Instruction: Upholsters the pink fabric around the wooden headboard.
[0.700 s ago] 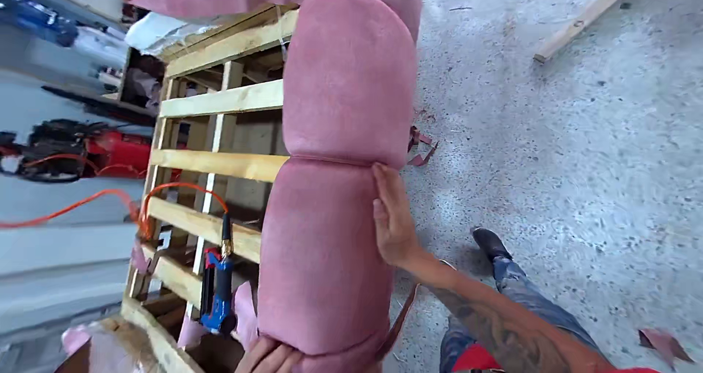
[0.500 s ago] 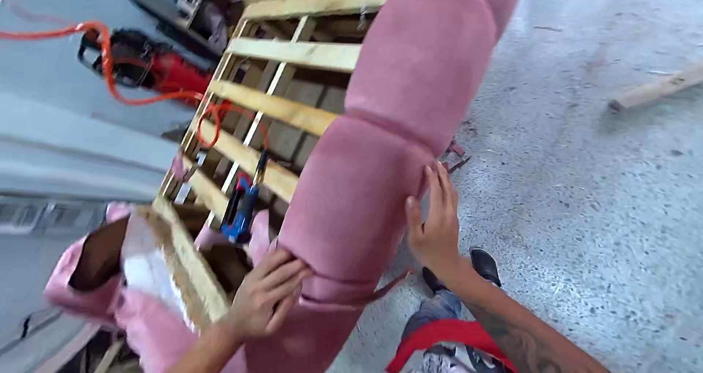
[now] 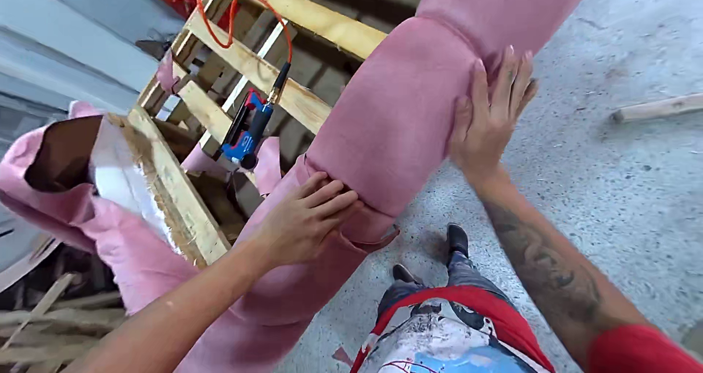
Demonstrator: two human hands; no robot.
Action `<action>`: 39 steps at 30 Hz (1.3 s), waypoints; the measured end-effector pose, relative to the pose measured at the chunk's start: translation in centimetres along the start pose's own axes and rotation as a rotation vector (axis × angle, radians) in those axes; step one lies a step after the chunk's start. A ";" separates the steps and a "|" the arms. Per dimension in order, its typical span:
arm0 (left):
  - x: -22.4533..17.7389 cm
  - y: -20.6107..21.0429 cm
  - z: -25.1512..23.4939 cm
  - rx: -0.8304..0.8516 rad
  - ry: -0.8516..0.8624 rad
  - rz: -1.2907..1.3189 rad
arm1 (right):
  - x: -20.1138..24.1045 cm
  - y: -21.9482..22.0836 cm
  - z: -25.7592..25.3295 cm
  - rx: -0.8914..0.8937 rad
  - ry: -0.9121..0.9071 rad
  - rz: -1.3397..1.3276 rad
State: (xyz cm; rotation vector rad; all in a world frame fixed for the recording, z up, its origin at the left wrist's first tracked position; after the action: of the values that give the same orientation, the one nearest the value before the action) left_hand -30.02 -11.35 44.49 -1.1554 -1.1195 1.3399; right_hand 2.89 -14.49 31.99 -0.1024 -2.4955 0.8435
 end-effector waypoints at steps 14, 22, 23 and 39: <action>-1.7 3.1 -2.1 0.132 0.182 -0.121 | 1.4 1.5 6.0 -0.030 0.351 0.022; -3.0 4.9 -4.6 0.281 0.202 -0.274 | 5.8 8.6 20.0 -0.107 0.435 -0.561; -3.3 5.1 -5.1 0.289 0.205 -0.285 | 4.6 9.3 21.4 -0.028 0.566 -0.570; -7.3 13.0 -8.4 0.504 0.226 -0.589 | 12.4 4.7 29.0 -0.132 0.737 -0.816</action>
State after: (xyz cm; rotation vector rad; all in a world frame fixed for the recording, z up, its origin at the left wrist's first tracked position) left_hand -22.86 -19.28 31.11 -0.5286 -0.8015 0.9207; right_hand -22.26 -23.91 14.82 0.4519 -1.6493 0.2186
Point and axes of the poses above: each hand's wrist, its own z-axis away from the middle knuckle, its own y-axis out of the palm, x = y × z, the point moved 3 cm from there along -z, towards the middle knuckle, and after that the axes turned 10 degrees about z, right-handed, at the moved point
